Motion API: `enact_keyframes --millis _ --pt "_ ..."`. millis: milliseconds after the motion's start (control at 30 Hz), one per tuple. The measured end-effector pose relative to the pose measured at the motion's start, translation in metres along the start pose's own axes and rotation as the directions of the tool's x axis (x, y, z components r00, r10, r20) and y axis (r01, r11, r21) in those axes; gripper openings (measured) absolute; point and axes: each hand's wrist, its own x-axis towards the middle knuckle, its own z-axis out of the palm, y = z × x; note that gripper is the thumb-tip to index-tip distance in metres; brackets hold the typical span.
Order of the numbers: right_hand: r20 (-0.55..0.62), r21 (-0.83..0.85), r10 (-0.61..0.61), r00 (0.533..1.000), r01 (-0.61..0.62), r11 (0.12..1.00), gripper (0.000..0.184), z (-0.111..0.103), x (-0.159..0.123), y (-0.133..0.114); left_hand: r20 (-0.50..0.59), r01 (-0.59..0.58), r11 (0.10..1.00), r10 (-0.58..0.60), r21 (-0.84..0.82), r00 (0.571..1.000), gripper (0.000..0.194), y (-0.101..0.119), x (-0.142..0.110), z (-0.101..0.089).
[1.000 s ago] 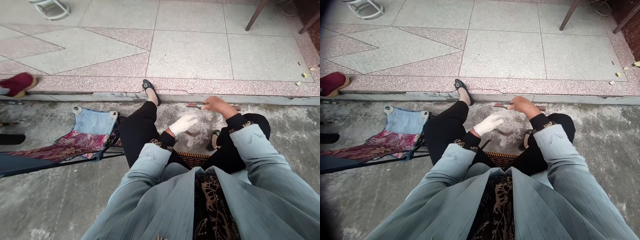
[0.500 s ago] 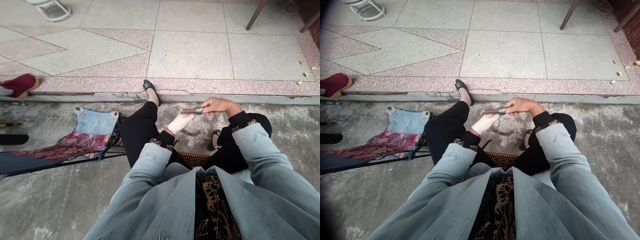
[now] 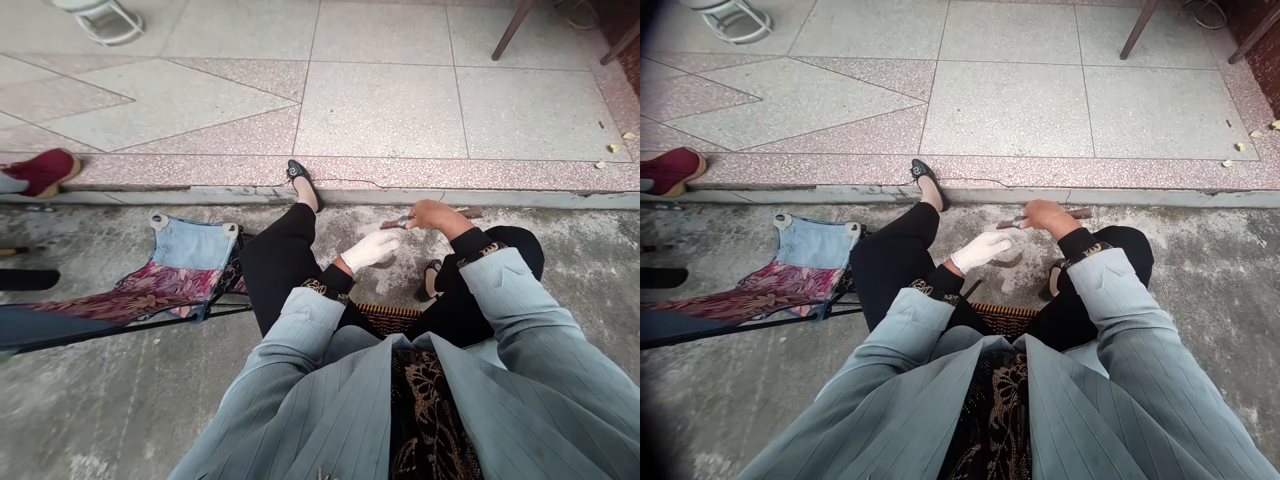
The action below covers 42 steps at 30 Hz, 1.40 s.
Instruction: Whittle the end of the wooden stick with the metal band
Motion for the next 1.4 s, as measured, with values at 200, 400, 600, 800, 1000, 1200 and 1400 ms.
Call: enact_keyframes --millis 200,400,600,800,1000,1200,1400 --pt "0.485 0.198 -0.284 0.827 0.212 0.957 0.042 0.004 -0.004 0.007 0.043 -0.046 0.998 0.048 -0.035 0.998 0.039 -0.007 0.001 -0.006" --pt "0.216 0.650 -0.619 0.755 0.362 0.668 0.042 -0.017 -0.019 0.022 -0.060 0.041 0.925 -0.069 -0.377 0.996 0.043 -0.011 0.001 -0.009" --pt "-0.101 0.731 -0.306 0.946 0.280 0.622 0.031 -0.014 -0.013 0.025 0.065 0.089 0.893 -0.067 -0.441 0.996 0.044 -0.004 0.001 0.001" --pt "-0.084 0.146 0.021 0.996 -0.009 0.989 0.031 -0.007 -0.004 0.008 0.092 0.120 0.956 -0.099 -0.268 0.991 0.041 0.001 0.001 0.003" --pt "0.360 0.081 -0.179 0.916 0.161 0.984 0.034 0.001 -0.010 0.002 0.027 0.059 0.974 -0.054 -0.221 0.998 0.037 -0.002 -0.002 -0.009" --pt "0.452 0.462 -0.518 0.726 0.307 0.832 0.042 -0.001 -0.012 0.011 0.016 0.133 0.898 -0.139 -0.420 0.990 0.044 -0.009 0.002 -0.006" --pt "0.210 0.640 -0.638 0.741 0.389 0.663 0.033 -0.010 -0.016 0.013 -0.056 0.069 0.834 -0.118 -0.548 0.991 0.052 -0.013 0.003 0.000"
